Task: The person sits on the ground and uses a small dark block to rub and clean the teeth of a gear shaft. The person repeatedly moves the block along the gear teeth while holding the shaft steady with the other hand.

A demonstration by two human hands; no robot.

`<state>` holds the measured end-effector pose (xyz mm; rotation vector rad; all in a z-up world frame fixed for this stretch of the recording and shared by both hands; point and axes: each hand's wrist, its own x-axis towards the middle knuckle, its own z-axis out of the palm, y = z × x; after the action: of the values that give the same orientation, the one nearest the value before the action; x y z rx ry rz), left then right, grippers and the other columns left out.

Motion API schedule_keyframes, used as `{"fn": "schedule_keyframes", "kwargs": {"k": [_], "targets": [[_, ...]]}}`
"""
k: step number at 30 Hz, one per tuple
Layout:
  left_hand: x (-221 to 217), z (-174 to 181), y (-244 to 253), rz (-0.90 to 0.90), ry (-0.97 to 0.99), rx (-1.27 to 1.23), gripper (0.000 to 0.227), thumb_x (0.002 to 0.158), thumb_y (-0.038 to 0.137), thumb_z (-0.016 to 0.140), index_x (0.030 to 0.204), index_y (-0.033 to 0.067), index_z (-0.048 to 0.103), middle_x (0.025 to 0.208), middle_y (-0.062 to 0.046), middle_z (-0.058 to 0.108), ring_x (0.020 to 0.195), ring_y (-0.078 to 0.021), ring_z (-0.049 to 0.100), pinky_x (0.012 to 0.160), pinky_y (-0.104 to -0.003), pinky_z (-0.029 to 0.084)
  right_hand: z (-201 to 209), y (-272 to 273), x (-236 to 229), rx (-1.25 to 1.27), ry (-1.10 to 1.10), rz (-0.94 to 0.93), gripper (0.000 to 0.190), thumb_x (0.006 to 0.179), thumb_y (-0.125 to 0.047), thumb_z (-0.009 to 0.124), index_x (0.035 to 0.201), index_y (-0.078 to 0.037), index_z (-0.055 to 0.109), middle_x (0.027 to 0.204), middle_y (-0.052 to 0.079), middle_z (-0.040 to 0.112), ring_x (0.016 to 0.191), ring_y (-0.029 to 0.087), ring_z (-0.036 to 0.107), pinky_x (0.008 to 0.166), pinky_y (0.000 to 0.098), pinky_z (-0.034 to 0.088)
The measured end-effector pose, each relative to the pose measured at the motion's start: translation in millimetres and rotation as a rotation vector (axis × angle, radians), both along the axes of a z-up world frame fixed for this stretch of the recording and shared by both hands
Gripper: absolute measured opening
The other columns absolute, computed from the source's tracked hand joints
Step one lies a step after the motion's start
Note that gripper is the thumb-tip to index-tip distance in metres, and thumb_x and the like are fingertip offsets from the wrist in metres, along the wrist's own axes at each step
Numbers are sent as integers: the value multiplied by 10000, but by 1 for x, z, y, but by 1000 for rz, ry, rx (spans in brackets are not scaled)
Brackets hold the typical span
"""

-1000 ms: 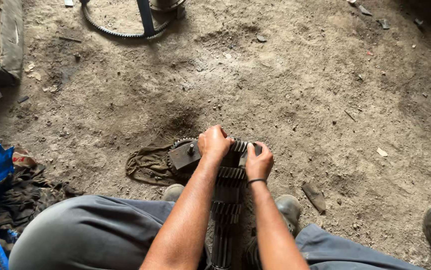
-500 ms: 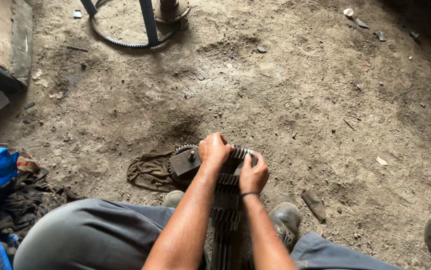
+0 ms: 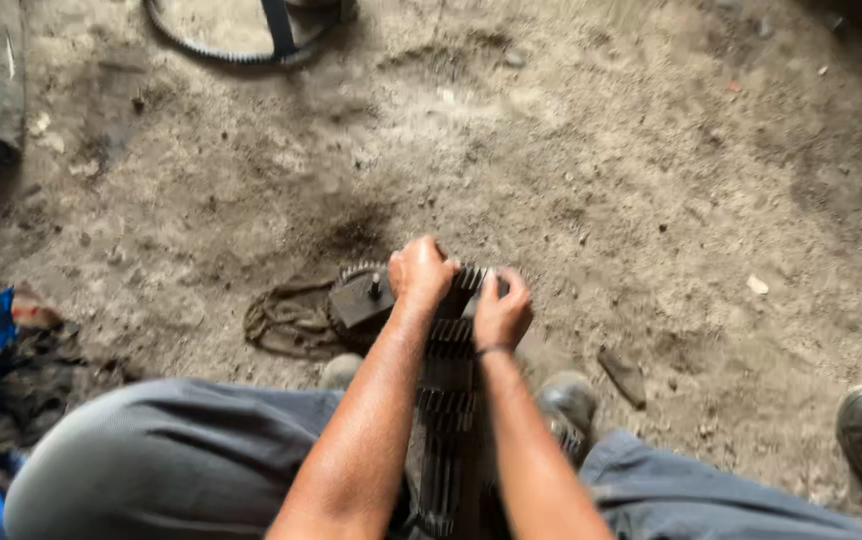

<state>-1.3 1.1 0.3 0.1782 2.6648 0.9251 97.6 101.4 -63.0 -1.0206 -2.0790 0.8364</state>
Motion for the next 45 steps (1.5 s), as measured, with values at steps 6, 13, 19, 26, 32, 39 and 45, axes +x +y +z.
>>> {"fn": "schedule_keyframes", "kwargs": {"k": [6,13,19,26,32,39,45], "targets": [[7,-4,-1,6,19,11,328,755,386,873,940,129,790,1004,-129,762,971,-319,735,857,-436,574,-16,7,13,0,8,24,267,888,-268,747,1037,-47,758,984,187,764,928,358,744,821,433,576],[12,3,-1,-5,57,-22,286,799,375,855,939,132,800,1020,-131,761,992,-349,719,857,-461,568,-15,3,12,-5,-26,70,259,866,-269,766,1023,-62,763,986,177,769,921,356,743,821,428,575],[4,11,0,9,10,9,300,751,364,873,944,149,790,1014,-114,768,993,-320,728,867,-444,570,6,8,2,-13,41,23,212,895,-235,738,1015,-60,747,970,162,765,896,329,744,804,416,576],[5,14,-1,-3,-49,24,305,770,371,867,944,137,778,1010,-104,775,983,-304,739,862,-440,575,6,8,7,-59,-45,75,228,897,-255,744,1023,-65,748,966,158,772,887,317,748,800,417,579],[6,8,-4,7,11,9,294,785,370,873,947,139,788,1025,-120,767,1004,-332,721,870,-446,571,-2,9,1,28,-52,65,268,885,-263,757,1059,-60,761,1011,186,765,946,370,731,833,436,574],[3,11,0,37,-61,25,348,727,369,897,961,140,780,1042,-102,763,1027,-300,721,894,-428,567,-8,10,4,-6,-29,-5,276,878,-264,761,1070,-67,762,1003,169,773,926,323,748,829,414,575],[7,9,0,10,-18,14,272,772,366,874,932,155,811,998,-126,766,967,-325,740,858,-439,584,-11,63,-13,-159,-74,169,272,825,-260,819,983,-45,767,905,141,785,827,249,761,774,376,584]]}}
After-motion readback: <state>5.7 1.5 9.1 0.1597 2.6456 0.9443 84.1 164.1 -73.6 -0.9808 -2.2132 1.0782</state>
